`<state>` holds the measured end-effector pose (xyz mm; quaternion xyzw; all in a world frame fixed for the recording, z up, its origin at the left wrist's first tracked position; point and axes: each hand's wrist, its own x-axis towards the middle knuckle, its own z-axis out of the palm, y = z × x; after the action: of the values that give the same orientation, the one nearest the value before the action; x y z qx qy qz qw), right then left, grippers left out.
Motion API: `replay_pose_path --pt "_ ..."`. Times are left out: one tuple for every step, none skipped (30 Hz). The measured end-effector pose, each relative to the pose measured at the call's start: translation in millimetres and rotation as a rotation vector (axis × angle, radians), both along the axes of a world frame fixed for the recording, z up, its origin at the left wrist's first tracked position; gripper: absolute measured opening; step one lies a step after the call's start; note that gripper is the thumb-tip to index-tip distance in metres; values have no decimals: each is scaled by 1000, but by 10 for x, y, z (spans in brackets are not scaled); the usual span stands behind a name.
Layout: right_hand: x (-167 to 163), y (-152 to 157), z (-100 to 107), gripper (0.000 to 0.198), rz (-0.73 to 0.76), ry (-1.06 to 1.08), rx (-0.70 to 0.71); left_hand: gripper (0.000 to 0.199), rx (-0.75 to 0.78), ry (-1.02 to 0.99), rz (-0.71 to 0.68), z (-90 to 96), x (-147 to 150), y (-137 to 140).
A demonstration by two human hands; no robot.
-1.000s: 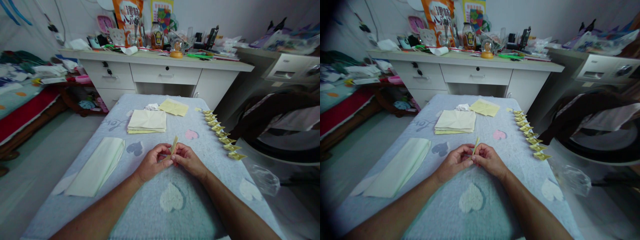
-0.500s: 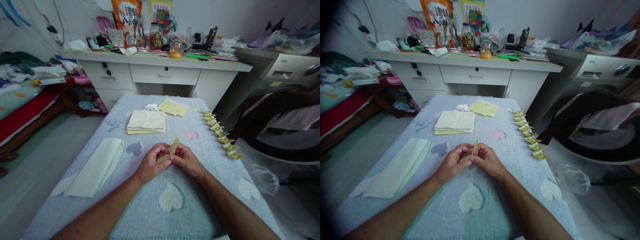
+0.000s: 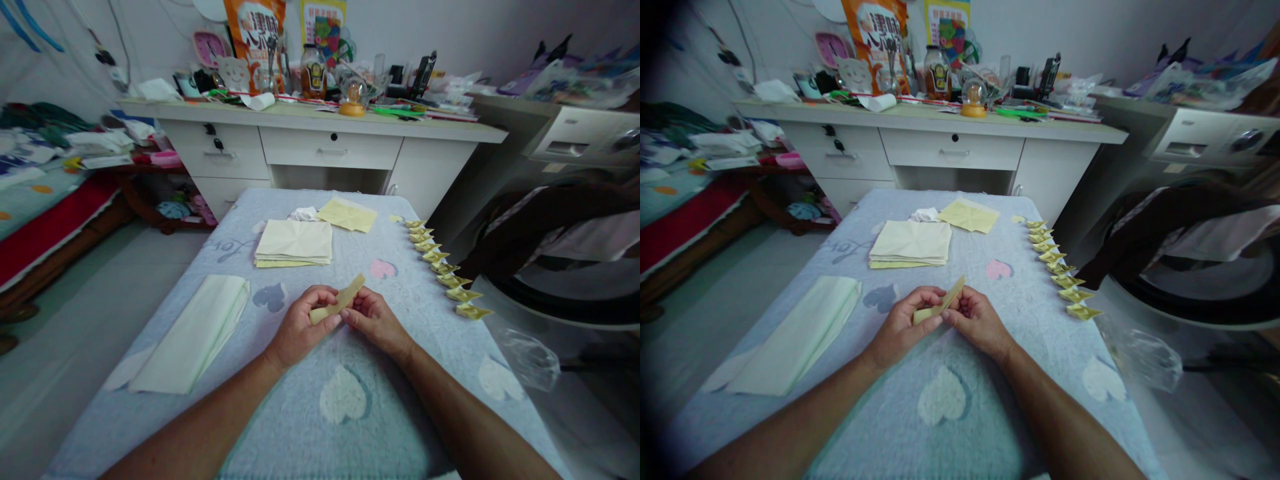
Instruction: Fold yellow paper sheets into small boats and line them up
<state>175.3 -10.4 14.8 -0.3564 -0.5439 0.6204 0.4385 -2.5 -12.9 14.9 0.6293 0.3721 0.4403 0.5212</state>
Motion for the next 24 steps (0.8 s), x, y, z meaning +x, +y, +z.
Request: replay_pose_path --pt "-2 2 -6 34 -2 2 9 22 5 11 7 -9 -2 0" --pt "-4 3 -10 32 -2 7 18 22 12 21 15 -18 -5 1" --pt "-7 4 -10 30 -1 12 27 22 24 31 27 -25 -7 1" --pt "-12 4 -9 29 1 17 39 21 41 38 43 -29 -9 1" --pt "-17 4 -5 28 1 18 52 21 62 44 63 -32 -11 0" --pt "-22 3 0 26 0 14 64 21 89 51 84 -32 -11 -2" --pt "-28 3 5 24 2 6 74 21 121 59 105 -29 -11 -5" --pt "-33 3 10 21 3 -9 81 21 156 68 125 -23 -9 -9" --pt "-37 3 14 18 2 -26 86 21 192 80 142 -14 -7 -15" --pt "-40 3 15 16 -7 -44 90 21 226 97 155 -2 -5 -21" --pt "-42 4 13 14 -23 -60 90 22 257 121 163 13 -2 -28" --pt "-42 4 9 12 -40 -70 88 23 286 148 170 28 1 -35" --pt "-42 5 3 11 -56 -74 83 23 311 176 176 42 4 -42" --pt "-41 5 -6 11 -71 -69 76 23 333 200 179 55 7 -48" --pt "-39 4 -17 13 -84 -60 67 23 352 219 179 63 11 -54" --pt "-38 3 -28 15 -95 -48 62 23 367 232 177 68 16 -60" --pt "-37 2 -40 17 -109 -38 63 23 375 238 171 68 22 -67" --pt "-37 0 -51 20 -134 -34 69 24 376 239 164 64 29 -74" --pt "-36 -4 -60 21 -164 -41 81 26 368 236 156 57 38 -82" --pt "-36 -7 -67 21 -195 -59 97 28 353 229 146 49 47 -90" --pt "-34 -12 -70 19 -226 -88 120 31 334 215 137 40 56 -98" --pt "-32 -18 -69 18 -256 -126 147 34 310 199 129 31 64 -105" --pt "-29 -25 -65 18 -280 -173 178 37 286 184 126 25 71 -111" --pt "-26 -33 -58 18 -296 -226 213 41 263 176 129 21 75 -115"
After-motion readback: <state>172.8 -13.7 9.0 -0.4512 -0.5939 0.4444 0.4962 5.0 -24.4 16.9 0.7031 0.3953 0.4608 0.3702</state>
